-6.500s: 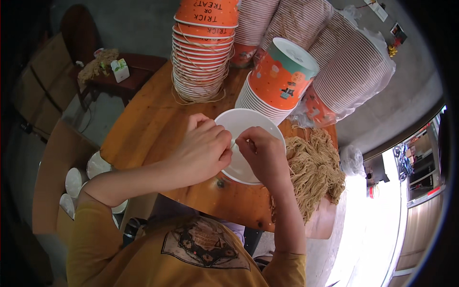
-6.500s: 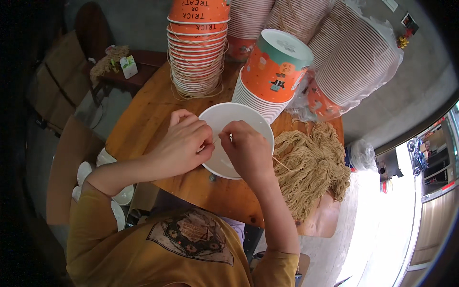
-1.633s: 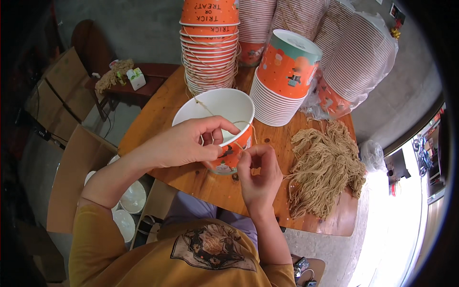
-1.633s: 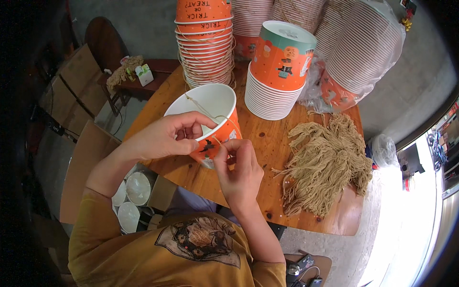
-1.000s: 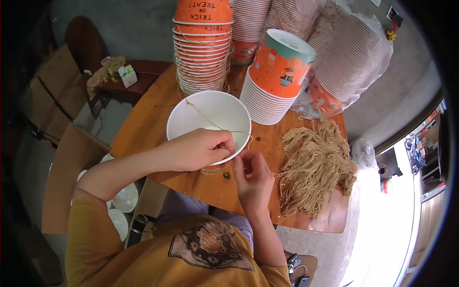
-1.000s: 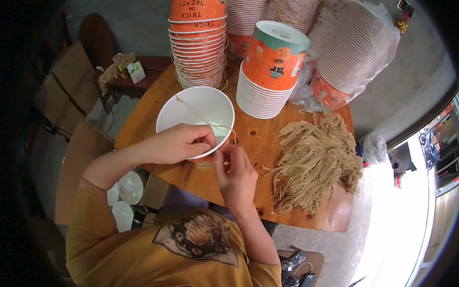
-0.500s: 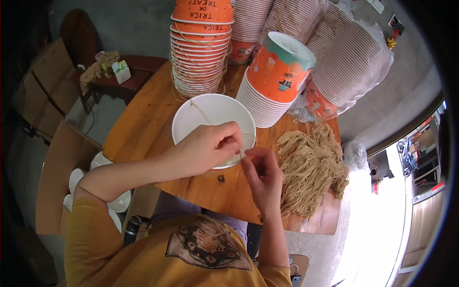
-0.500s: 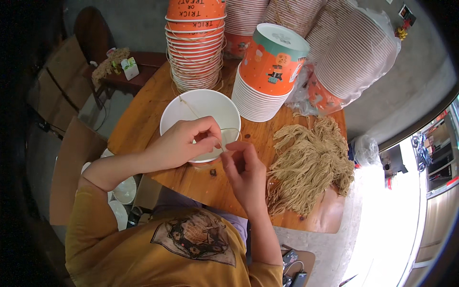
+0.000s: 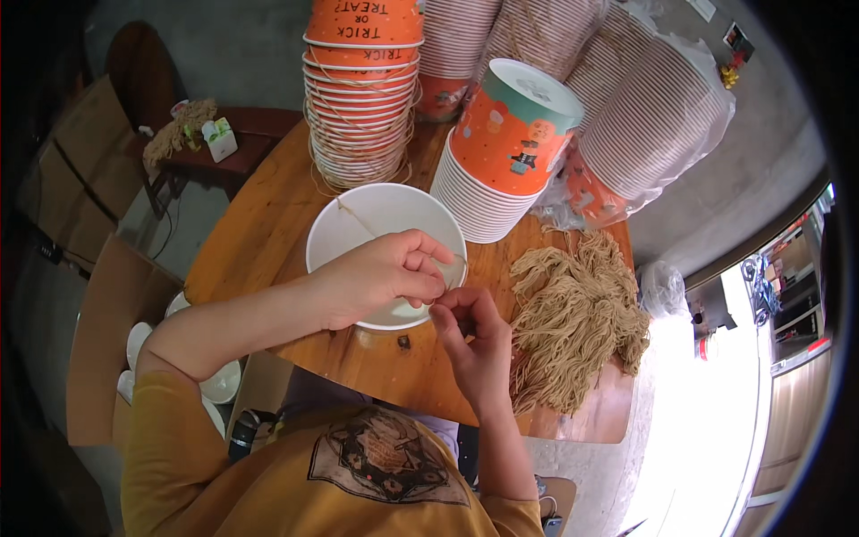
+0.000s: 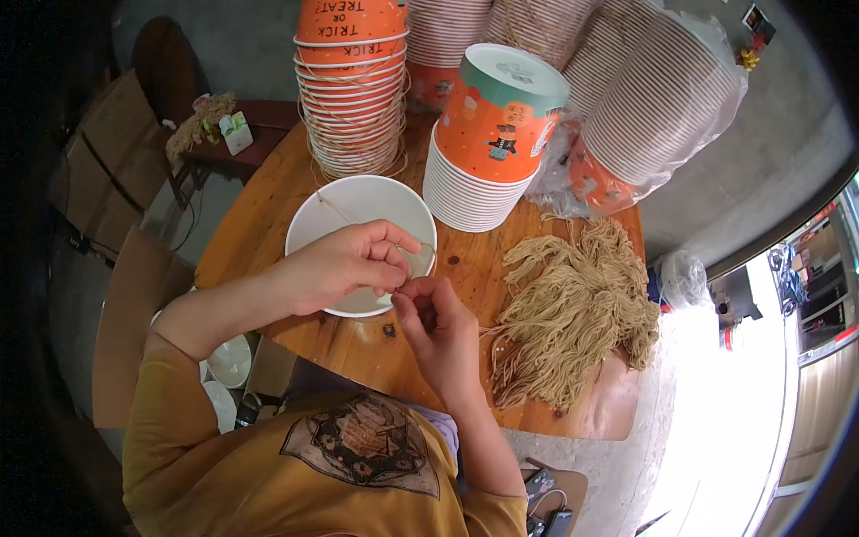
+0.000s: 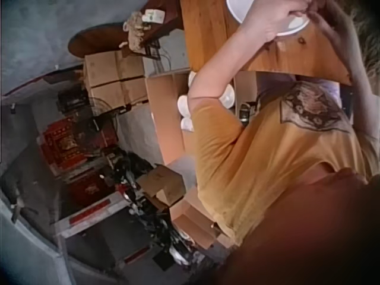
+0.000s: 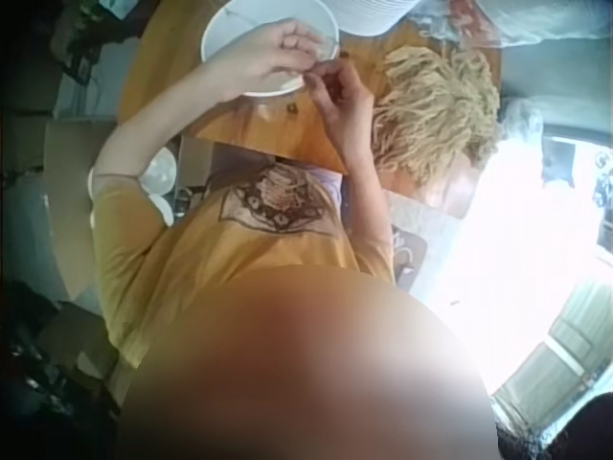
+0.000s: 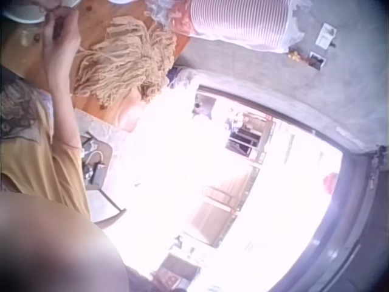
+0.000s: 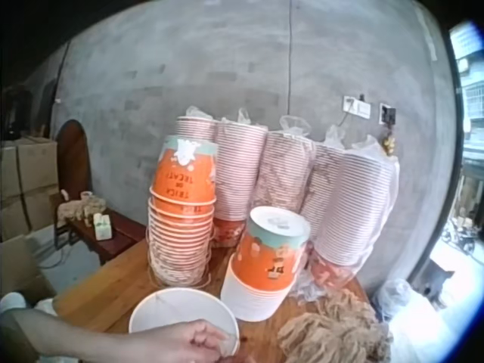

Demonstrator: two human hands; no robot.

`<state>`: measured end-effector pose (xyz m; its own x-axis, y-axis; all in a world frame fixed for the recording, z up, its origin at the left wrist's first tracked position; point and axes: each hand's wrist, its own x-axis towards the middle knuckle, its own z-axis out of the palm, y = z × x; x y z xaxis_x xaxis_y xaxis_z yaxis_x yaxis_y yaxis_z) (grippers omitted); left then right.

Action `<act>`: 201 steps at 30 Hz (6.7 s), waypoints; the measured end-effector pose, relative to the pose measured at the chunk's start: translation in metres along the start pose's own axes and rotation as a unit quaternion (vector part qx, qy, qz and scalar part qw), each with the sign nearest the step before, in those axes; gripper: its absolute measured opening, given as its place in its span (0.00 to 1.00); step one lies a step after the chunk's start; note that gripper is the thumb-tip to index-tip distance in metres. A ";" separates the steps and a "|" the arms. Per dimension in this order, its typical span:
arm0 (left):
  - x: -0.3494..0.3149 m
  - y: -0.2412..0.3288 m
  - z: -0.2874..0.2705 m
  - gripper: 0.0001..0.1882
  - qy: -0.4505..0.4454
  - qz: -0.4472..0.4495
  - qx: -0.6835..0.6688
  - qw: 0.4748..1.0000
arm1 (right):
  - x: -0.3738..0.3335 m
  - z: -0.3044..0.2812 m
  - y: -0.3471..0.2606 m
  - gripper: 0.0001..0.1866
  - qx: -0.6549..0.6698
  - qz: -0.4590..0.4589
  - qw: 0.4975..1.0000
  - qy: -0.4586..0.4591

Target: Attaching and tying decorative strings to the holes of paper buckets.

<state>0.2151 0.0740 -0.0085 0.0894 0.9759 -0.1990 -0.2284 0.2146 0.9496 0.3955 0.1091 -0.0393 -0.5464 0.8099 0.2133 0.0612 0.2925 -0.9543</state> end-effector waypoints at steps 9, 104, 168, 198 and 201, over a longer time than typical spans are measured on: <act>0.005 -0.002 -0.005 0.13 -0.059 -0.037 -0.014 0.998 | 0.002 -0.003 0.000 0.07 -0.020 -0.019 0.999 -0.026; 0.001 -0.003 0.022 0.10 -0.001 0.228 0.362 0.904 | 0.002 -0.017 0.005 0.07 -0.077 -0.076 0.992 0.061; 0.008 0.000 0.016 0.15 -0.041 0.128 0.207 0.969 | -0.002 -0.020 0.020 0.15 -0.270 -0.254 0.916 0.151; 0.010 0.001 0.016 0.16 -0.057 0.105 0.217 0.969 | -0.001 -0.018 0.020 0.03 0.091 -0.012 0.994 0.058; 0.006 0.004 0.021 0.17 -0.058 0.104 0.264 0.957 | -0.002 -0.016 0.017 0.04 0.112 0.019 0.992 0.062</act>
<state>0.2349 0.0801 -0.0012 0.2101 0.9777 0.0058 0.2665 -0.0630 0.9618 0.4111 0.1207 -0.0524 -0.4393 0.8787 0.1866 -0.1148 0.1510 -0.9818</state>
